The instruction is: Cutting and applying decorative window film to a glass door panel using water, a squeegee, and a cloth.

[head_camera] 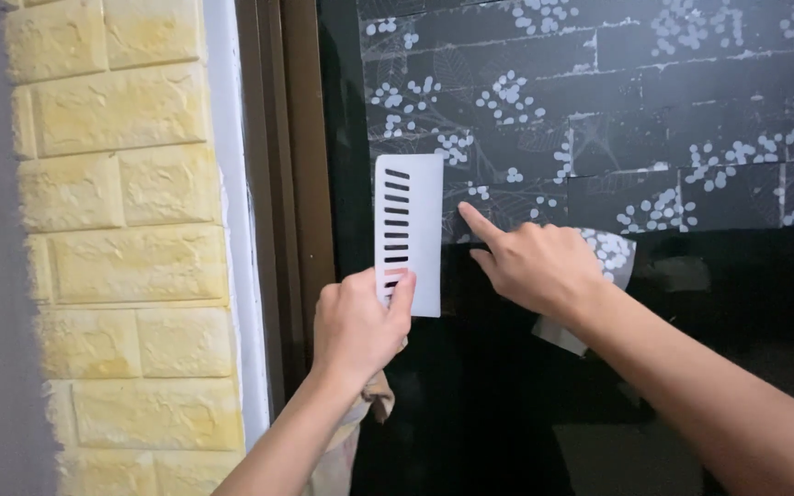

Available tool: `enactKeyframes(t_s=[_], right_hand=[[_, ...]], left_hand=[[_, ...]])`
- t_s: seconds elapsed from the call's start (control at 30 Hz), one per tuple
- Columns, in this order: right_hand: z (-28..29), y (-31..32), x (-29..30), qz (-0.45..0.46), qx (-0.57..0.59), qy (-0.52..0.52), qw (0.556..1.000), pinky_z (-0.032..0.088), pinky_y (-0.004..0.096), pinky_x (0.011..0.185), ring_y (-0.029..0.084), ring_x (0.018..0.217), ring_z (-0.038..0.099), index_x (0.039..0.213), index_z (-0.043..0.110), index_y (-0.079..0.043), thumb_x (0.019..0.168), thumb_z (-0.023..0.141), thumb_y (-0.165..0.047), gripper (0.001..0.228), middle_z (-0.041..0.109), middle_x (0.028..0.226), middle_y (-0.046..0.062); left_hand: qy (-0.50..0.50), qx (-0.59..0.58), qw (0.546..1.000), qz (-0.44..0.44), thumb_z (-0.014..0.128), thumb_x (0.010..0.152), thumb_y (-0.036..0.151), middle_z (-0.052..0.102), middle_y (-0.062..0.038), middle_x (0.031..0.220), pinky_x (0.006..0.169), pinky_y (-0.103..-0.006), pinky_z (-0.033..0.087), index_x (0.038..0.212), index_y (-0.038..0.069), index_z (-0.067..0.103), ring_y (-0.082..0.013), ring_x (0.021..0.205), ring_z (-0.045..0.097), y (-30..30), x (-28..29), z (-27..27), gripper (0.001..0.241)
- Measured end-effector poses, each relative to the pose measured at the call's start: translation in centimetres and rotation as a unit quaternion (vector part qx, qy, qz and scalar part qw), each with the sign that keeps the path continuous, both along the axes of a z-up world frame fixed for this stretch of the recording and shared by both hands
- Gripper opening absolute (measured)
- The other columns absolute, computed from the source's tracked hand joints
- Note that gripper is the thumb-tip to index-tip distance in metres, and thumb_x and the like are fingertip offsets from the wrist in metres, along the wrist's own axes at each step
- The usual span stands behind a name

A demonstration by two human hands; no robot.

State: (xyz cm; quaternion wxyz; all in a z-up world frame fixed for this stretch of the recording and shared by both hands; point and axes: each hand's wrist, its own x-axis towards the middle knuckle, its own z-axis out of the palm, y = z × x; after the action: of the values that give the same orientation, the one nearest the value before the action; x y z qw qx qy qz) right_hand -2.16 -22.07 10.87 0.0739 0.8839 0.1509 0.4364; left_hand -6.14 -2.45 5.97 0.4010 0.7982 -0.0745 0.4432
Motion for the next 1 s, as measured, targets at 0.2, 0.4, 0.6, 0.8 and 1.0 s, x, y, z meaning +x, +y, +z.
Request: enactKeyframes(t_s=[0.2, 0.4, 0.6, 0.8, 1.0], right_hand=[[-0.5, -0.6, 2.1, -0.033, -0.048, -0.093, 0.994, 0.058, 0.039, 0.047, 0.035, 0.053, 0.074, 0.161, 0.040, -0.033, 0.098, 0.050, -0.049, 0.066, 0.072, 0.061, 0.014], [-0.7, -0.9, 3.0, -0.005, -0.005, -0.121, 0.993, 0.058, 0.044, 0.049, 0.039, 0.054, 0.074, 0.157, 0.047, -0.035, 0.093, 0.057, -0.051, 0.067, 0.073, 0.063, 0.016], [-0.8, -1.4, 2.8, -0.003, 0.005, -0.125, 0.992, 0.060, 0.044, 0.050, 0.037, 0.054, 0.074, 0.156, 0.049, -0.036, 0.091, 0.059, -0.047, 0.066, 0.075, 0.065, 0.012], [-0.7, -1.9, 2.4, -0.017, -0.006, -0.111, 0.994, 0.060, 0.042, 0.050, 0.036, 0.055, 0.076, 0.154, 0.050, -0.036, 0.093, 0.056, -0.048, 0.063, 0.076, 0.065, 0.011], [-0.3, -1.0, 3.1, -0.016, -0.018, -0.130, 0.991, 0.061, 0.042, 0.051, 0.035, 0.054, 0.075, 0.153, 0.052, -0.036, 0.092, 0.055, -0.048, 0.062, 0.076, 0.067, 0.010]], left_hand=[[-0.066, -0.016, 0.992, 0.104, 0.068, 0.087, 0.039, 0.063, -0.022, 0.052, 0.046, -0.0456, 0.039, 0.058, -0.001, 0.070, -0.0477, 0.054, 0.063, 1.6, 2.2, -0.9, 0.048], [-0.138, -0.012, 0.987, 0.087, 0.067, 0.087, 0.038, 0.065, -0.019, 0.049, 0.042, -0.0445, 0.041, 0.055, 0.003, 0.072, -0.0429, 0.050, 0.066, 0.2, 3.5, -1.4, 0.047], [-0.113, 0.028, 0.992, 0.054, 0.067, 0.084, 0.040, 0.066, -0.014, 0.049, 0.048, -0.0402, 0.049, 0.058, 0.008, 0.071, -0.0429, 0.053, 0.067, -0.8, 3.8, -2.0, 0.041], [-0.105, -0.043, 0.982, 0.152, 0.066, 0.085, 0.042, 0.069, -0.022, 0.059, 0.056, -0.0509, 0.047, 0.063, 0.002, 0.075, -0.0490, 0.066, 0.068, 3.4, 3.7, -1.7, 0.046], [-0.206, 0.027, 0.970, 0.130, 0.069, 0.084, 0.034, 0.067, -0.015, 0.051, 0.038, -0.0453, 0.044, 0.055, 0.009, 0.073, -0.0414, 0.051, 0.068, -0.6, 3.6, -2.2, 0.038]])
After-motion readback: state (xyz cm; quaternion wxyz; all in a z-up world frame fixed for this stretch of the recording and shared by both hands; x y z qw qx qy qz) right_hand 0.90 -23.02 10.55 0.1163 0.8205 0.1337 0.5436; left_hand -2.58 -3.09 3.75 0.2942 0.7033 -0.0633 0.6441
